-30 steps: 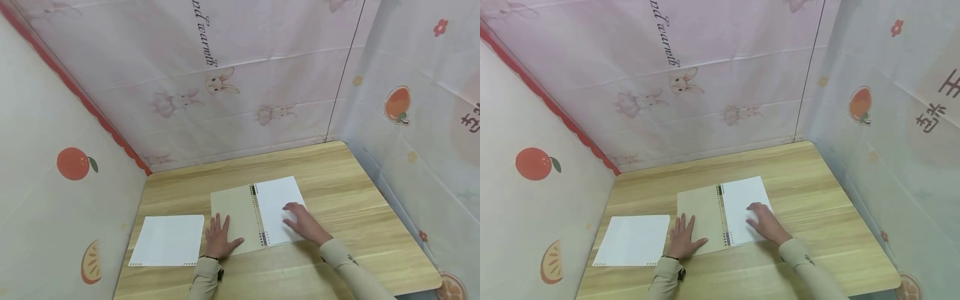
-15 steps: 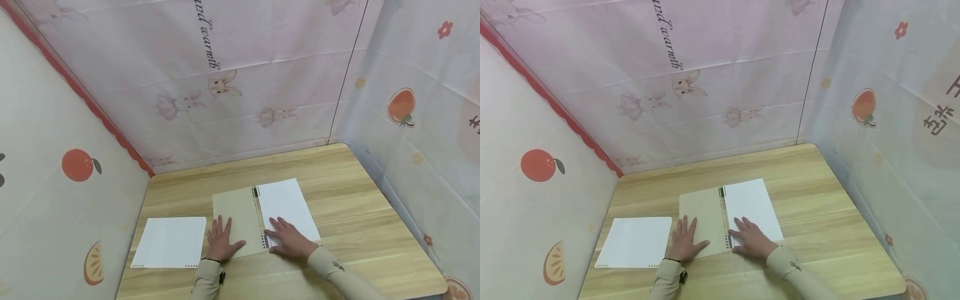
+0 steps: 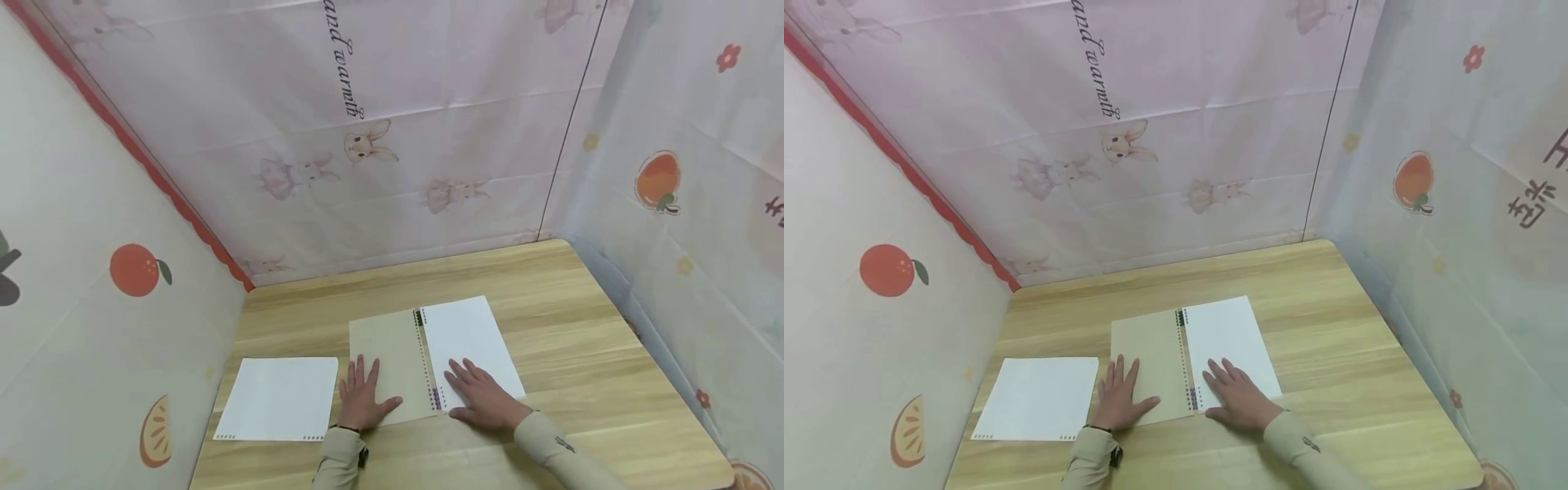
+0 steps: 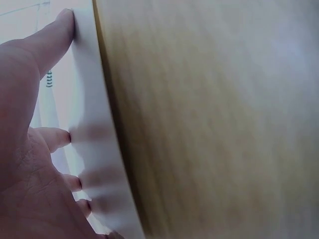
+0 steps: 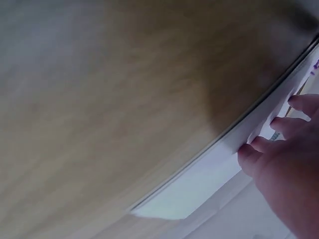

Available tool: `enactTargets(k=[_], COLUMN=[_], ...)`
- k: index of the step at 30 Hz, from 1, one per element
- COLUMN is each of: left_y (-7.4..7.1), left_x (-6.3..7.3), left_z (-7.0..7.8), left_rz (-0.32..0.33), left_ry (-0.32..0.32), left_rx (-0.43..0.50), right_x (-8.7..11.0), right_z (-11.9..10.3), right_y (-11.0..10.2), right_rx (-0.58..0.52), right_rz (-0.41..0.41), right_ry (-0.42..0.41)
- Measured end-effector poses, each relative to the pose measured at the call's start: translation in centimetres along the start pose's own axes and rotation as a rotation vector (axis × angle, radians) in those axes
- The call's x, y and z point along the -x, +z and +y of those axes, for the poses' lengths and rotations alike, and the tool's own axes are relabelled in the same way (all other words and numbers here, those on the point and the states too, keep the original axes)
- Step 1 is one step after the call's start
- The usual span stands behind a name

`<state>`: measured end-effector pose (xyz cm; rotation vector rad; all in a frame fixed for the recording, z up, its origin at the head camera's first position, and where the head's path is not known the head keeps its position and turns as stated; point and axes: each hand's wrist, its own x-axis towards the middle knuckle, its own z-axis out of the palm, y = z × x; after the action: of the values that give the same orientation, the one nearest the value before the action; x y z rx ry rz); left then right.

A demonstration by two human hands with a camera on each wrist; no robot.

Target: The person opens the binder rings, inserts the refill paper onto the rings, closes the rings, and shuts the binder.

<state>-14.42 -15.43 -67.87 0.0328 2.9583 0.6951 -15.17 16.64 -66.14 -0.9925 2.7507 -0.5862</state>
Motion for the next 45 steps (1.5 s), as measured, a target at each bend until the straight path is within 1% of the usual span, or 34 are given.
enactTargets(k=[5,9,14,17,19,21,22,24,26,28,30,33,36,38,42,45], left_y=[0.6,0.6,0.7,0.8,0.7,-0.3,-1.1,-3.0,-5.5,-7.5,-9.2,-11.0,-12.1,-12.6,-13.0,-12.8], left_x=[0.0,0.1,0.1,0.0,-0.2,-0.1,-0.1,0.1,0.5,1.0,1.8,3.3,4.7,5.7,7.5,8.7], left_z=[-0.7,-0.8,-1.1,-1.4,-1.5,-1.5,-1.5,-1.6,-2.0,-3.0,-4.6,-7.3,-9.9,-11.4,-13.7,-14.8], left_rz=[0.011,0.019,0.037,0.062,0.092,0.115,0.123,0.130,0.122,0.141,0.173,0.225,0.250,0.285,0.412,0.501], left_ry=[-0.006,-0.007,0.002,0.029,0.051,0.075,0.083,0.079,0.043,-0.005,-0.071,-0.164,-0.264,-0.314,-0.406,-0.503], left_rx=[-0.031,-0.009,-0.015,0.008,0.019,0.041,0.054,0.093,0.153,0.216,0.268,0.324,0.355,0.358,0.363,0.405], right_x=[0.9,1.6,1.9,1.7,1.1,0.1,-0.5,-2.1,-3.8,-5.4,-6.9,-9.1,-11.1,-12.4,-14.7,-16.2], right_z=[1.6,2.6,2.6,2.1,1.7,1.3,1.1,0.5,-0.4,-1.5,-2.6,-4.3,-6.1,-7.3,-10.1,-12.0], right_y=[0.1,0.0,-0.4,-0.7,-1.0,-1.3,-1.5,-2.1,-2.7,-3.4,-3.7,-3.7,-3.0,-2.6,-1.6,-0.9], right_rx=[-0.016,-0.029,-0.056,-0.080,-0.092,-0.088,-0.084,-0.068,-0.071,-0.107,-0.141,-0.174,-0.163,-0.158,-0.172,-0.193], right_rz=[0.010,0.018,0.043,0.080,0.111,0.150,0.172,0.197,0.200,0.174,0.130,0.054,0.000,-0.032,-0.080,-0.108], right_ry=[0.078,0.123,0.127,0.131,0.128,0.114,0.103,0.078,0.051,0.033,0.010,-0.009,-0.035,-0.052,-0.089,-0.092])
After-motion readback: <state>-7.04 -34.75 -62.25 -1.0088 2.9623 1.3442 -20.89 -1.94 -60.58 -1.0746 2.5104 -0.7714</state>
